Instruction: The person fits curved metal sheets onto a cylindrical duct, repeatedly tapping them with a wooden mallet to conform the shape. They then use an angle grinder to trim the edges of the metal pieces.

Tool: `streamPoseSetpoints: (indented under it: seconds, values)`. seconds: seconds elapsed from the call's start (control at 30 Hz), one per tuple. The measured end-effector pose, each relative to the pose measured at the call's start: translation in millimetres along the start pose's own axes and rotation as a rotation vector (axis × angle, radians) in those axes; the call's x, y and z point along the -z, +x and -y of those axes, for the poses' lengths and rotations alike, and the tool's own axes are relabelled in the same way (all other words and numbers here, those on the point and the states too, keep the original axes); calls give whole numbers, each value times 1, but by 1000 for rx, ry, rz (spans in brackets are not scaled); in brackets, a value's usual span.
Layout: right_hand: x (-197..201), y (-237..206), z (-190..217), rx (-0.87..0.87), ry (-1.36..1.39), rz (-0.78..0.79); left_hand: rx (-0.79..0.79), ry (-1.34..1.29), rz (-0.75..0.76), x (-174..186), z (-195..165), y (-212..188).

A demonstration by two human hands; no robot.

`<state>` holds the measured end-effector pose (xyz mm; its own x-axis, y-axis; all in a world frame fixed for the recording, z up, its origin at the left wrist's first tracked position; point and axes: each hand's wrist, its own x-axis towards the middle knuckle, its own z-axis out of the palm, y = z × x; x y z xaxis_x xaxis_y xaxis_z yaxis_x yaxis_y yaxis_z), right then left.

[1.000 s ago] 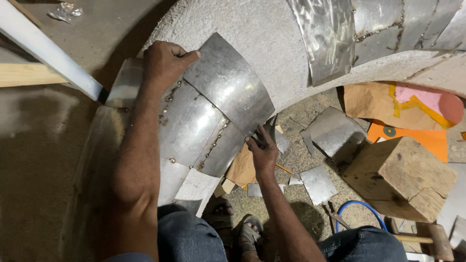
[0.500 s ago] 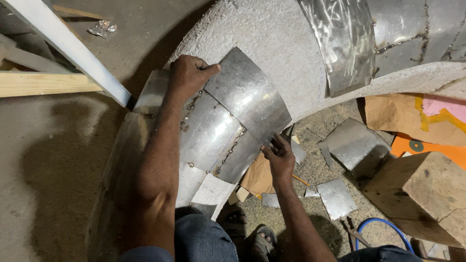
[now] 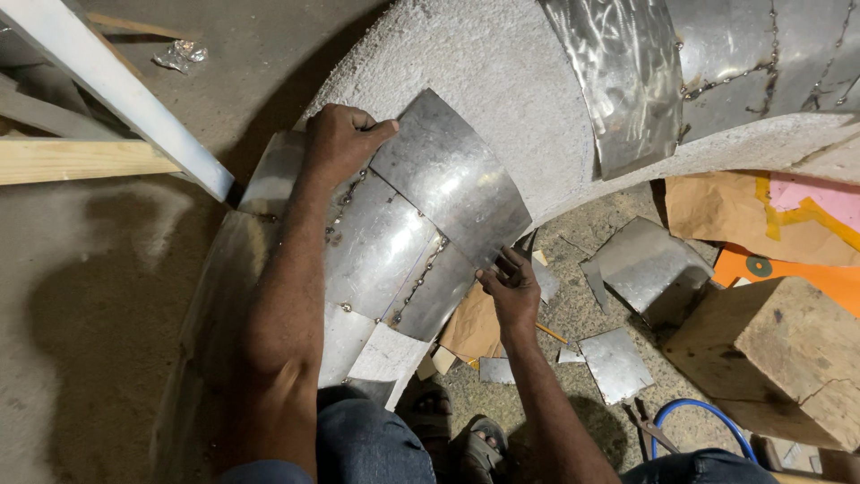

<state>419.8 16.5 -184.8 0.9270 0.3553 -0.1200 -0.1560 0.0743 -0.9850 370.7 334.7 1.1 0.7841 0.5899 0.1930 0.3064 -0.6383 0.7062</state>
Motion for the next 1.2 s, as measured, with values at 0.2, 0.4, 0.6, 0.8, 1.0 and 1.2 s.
streamPoseSetpoints:
  seconds: [0.2, 0.4, 0.6, 0.8, 1.0, 1.2]
  values:
    - [1, 4, -7, 7, 37, 6, -35, -10, -20, 2, -7, -3]
    - [3, 7, -10, -23, 87, 10, 13, 56, 28, 3, -11, -4]
    - [16, -8, 19, -82, 182, 2, 6, -88, 132, 10, -36, -10]
    - [96, -46, 43, -198, 391, 58, 50, -208, 231, -22, -99, -39]
    - [235, -123, 33, -197, 639, 111, 142, -274, 489, -87, -173, -95]
    - [327, -237, 40, -79, 724, 188, 320, -497, 595, -168, -241, -166]
